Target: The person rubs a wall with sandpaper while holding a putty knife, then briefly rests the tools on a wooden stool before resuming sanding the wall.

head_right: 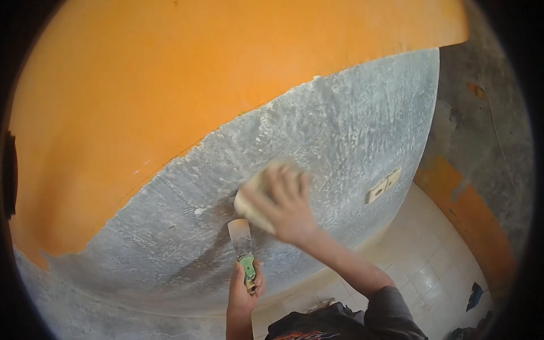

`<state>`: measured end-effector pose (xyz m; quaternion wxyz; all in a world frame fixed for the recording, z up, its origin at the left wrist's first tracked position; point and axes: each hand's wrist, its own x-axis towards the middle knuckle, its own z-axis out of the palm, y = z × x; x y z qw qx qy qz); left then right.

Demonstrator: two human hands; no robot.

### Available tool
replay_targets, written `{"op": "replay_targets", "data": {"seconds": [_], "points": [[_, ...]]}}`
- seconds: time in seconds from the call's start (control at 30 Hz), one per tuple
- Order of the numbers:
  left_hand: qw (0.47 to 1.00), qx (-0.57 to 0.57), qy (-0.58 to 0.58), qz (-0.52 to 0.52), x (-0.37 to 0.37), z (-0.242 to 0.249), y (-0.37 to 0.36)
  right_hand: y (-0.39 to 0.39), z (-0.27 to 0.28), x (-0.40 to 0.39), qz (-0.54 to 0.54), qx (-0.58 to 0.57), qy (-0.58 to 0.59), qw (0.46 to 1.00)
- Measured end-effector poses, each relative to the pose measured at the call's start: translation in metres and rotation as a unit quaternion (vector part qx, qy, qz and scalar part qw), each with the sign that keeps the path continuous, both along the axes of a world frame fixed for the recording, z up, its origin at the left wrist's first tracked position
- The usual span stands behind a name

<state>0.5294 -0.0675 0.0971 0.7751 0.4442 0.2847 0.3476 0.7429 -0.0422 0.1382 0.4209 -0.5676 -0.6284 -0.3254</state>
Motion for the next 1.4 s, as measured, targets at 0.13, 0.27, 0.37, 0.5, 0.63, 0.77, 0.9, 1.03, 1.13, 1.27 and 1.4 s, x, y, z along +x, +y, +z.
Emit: {"op": "replay_targets", "data": {"seconds": [0.13,0.27,0.37,0.5,0.63,0.77,0.9,1.03,1.13,1.27,1.4], "points": [[1.0,0.014,-0.023,0.011,0.007,0.013,-0.001,-0.009,0.013,0.008,0.035,0.003,0.041,0.999],[0.999,0.045,-0.012,0.014,0.01,0.025,0.0,-0.005,0.023,-0.001,-0.029,0.024,0.177,0.984],[0.998,0.055,-0.008,0.015,0.017,0.037,-0.001,-0.012,-0.012,-0.027,0.029,-0.083,0.068,0.994],[0.997,0.071,0.001,0.02,0.024,0.043,-0.004,-0.011,0.039,0.0,0.03,0.018,0.185,0.982],[0.998,0.057,-0.04,-0.001,0.028,0.045,-0.005,0.005,0.027,-0.008,-0.016,0.07,0.141,0.987],[0.997,0.072,-0.003,0.022,0.032,0.048,-0.008,-0.011,-0.038,-0.041,0.082,-0.118,0.109,0.984],[0.997,0.066,-0.005,0.03,0.021,0.037,-0.008,0.002,0.002,-0.018,0.014,-0.003,0.125,0.992],[0.998,0.04,-0.029,0.042,0.003,0.024,-0.01,0.004,0.005,-0.036,-0.005,0.012,0.126,0.992],[0.998,0.025,-0.033,0.054,-0.012,0.017,-0.012,-0.004,-0.024,-0.06,0.033,-0.073,0.071,0.994],[0.997,0.024,-0.016,0.071,-0.031,0.012,-0.013,-0.009,0.018,-0.055,-0.01,-0.048,0.087,0.995],[0.998,0.003,-0.02,0.061,-0.048,0.011,-0.011,-0.011,0.013,-0.075,-0.038,-0.028,0.126,0.991]]}}
